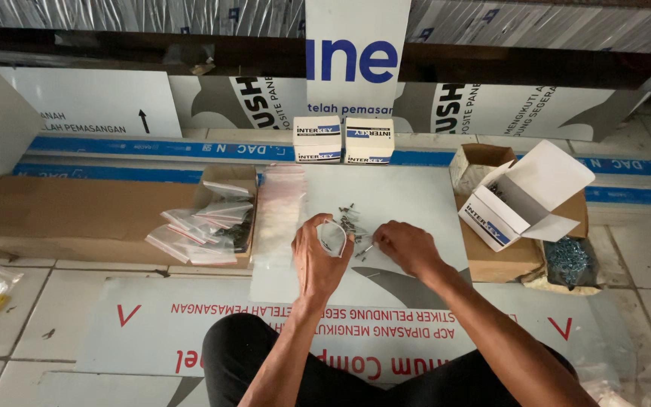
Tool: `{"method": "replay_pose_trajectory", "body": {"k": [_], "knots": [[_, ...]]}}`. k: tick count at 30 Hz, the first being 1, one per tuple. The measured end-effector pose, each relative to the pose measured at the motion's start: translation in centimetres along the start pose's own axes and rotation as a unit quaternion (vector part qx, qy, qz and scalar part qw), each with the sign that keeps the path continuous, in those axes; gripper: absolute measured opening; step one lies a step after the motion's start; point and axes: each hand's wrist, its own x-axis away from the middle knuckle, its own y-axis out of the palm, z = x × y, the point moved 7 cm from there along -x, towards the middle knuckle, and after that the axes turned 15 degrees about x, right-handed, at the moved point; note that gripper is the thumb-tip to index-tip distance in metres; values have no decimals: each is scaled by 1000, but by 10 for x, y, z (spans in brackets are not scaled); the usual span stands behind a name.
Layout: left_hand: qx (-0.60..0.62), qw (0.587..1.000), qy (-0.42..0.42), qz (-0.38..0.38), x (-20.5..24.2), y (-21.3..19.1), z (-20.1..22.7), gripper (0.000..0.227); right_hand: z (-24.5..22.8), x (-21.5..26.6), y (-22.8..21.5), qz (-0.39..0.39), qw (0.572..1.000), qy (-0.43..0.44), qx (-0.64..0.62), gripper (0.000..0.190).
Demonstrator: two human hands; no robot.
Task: The person sits on the floor and sorts metal screws from a pile into small plastic bags. They pick up screws with their right hand and place them into bags held in their left hand, repeating this process throughout the clip.
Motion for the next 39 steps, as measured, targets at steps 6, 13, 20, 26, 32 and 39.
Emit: {"method": "replay_pose_trajectory", "body": {"k": [6,13,20,26,32,39], "knots": [[-8,1000,25,5,3,1,0,55,19,1,-4,92,976,26,-197,19],[-30,998,46,5,2,4,0,55,-9,28,-63,108,911,67,-393,19],[-52,998,21,-29,5,18,-4,67,-74,38,-106,129,972,-78,-178,20],[-39,999,16,-29,4,18,-19,69,-93,50,-123,49,989,-85,-114,32],[-27,999,20,-9,-1,5,-8,61,-27,27,-58,55,997,-30,-36,24],[-23,1000,19,0,2,2,-5,57,-55,68,-9,111,957,-232,136,26]]}}
